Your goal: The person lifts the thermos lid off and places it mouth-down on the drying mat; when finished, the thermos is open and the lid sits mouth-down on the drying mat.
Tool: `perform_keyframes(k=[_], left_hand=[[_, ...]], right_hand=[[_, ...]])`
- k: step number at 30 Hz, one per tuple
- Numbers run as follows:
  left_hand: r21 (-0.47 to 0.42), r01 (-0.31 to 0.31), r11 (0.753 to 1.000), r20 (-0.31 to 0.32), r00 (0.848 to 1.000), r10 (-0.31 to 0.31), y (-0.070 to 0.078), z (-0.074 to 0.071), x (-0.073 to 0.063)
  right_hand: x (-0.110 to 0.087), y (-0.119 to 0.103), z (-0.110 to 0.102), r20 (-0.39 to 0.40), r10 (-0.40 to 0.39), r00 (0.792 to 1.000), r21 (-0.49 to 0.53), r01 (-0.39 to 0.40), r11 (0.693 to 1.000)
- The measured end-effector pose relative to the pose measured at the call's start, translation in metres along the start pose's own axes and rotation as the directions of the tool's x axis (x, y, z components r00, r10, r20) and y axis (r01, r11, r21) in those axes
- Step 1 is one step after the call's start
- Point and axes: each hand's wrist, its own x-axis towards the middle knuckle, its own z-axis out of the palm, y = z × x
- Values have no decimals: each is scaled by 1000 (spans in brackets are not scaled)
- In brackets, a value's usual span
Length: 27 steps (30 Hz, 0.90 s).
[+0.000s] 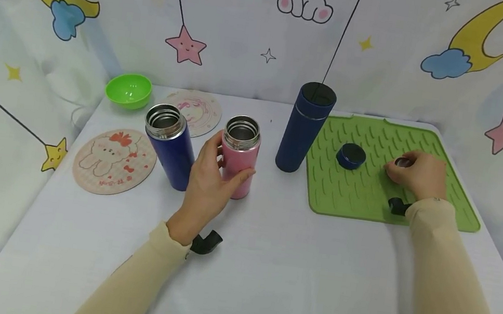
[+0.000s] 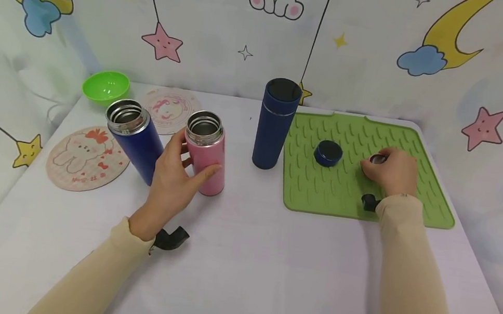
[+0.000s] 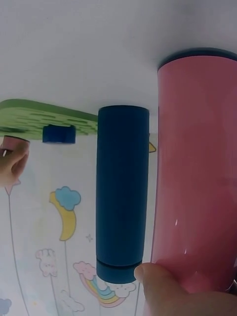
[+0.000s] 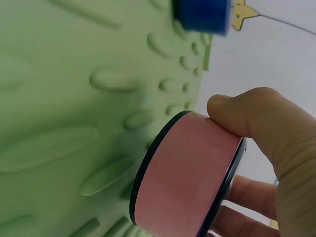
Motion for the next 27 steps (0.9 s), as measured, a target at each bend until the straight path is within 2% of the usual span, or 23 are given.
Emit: perform_keyframes(k=[6, 13, 20, 27], left_hand=[[5, 7, 1000, 0, 1000, -7, -1, 1, -1], [3, 7, 1000, -4, 1000, -6, -1, 2, -2], [-3, 7, 1000, 5, 1000, -7, 1, 1, -2], [-10, 38, 999, 23, 999, -38, 2, 1, -3]], right_hand=[[15, 6, -1, 49, 43, 998, 2, -43, 999], [28, 12, 5, 46, 39, 998, -41, -37, 998], [30, 12, 8, 63, 26, 998, -101, -19, 995], [25, 10, 8, 93, 30, 995, -84, -22, 996]])
